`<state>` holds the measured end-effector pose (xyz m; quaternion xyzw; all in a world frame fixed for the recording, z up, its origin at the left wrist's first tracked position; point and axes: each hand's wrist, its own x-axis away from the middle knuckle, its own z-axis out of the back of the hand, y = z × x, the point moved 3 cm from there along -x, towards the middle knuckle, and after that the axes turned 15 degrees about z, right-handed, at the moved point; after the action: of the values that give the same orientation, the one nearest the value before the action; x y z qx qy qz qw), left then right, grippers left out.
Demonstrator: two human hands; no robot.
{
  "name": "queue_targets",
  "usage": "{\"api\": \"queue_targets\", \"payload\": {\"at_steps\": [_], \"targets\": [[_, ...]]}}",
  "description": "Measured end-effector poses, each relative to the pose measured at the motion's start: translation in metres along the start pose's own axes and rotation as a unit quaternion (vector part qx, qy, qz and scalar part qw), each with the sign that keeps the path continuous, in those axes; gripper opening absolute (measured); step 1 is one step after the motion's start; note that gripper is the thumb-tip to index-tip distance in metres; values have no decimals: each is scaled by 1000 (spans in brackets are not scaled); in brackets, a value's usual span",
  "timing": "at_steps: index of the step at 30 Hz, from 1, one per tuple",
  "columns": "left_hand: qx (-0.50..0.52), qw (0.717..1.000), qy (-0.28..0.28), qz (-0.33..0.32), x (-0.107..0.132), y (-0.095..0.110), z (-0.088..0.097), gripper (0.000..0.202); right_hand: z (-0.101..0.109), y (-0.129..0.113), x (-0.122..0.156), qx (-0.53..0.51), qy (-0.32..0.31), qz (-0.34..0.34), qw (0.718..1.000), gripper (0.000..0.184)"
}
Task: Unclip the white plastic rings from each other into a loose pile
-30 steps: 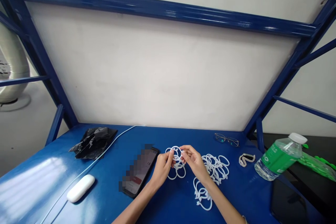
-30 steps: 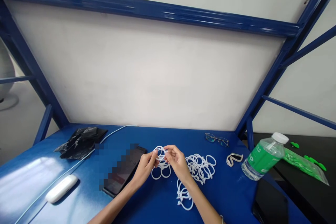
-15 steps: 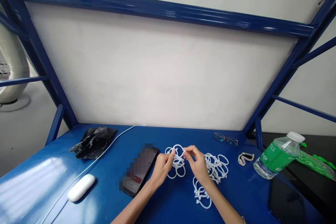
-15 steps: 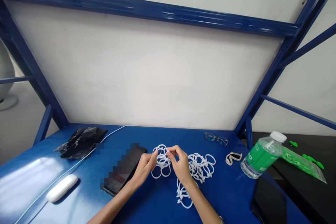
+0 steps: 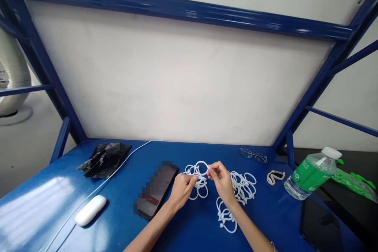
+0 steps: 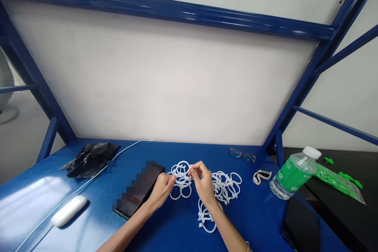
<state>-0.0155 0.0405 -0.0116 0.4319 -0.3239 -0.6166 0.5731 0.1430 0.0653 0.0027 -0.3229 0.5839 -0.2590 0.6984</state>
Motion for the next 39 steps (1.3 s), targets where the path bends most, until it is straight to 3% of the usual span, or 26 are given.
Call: {"api": "queue_targets", "payload": {"at_steps": [4,8,15,20,25,33,39], "targets": [[35,999,-22,2,3,10,4,40,-1,-1,1,-4,-27,5,1000,22],[31,998,-55,10,4,14,3,53,-5,-4,2,-22,-61,15,998,20],[-19,999,-37,-15,3,12,3,36,-9,-7,3,-25,-106,40,993,19],[-34,999,-15,-20,3,13,6,36,-6,-15,-1,65,-164,76,981,17],[-52,998,-4,-29,2,13,5,34,-2,-21,0,200,-247,128,939,17],[-78,996,0,-46,2,10,2,35,-2,-17,1,269,-243,174,916,24],[-85,995,1,-49,2,9,2,34,-2,-16,1,264,-218,200,918,31]]}}
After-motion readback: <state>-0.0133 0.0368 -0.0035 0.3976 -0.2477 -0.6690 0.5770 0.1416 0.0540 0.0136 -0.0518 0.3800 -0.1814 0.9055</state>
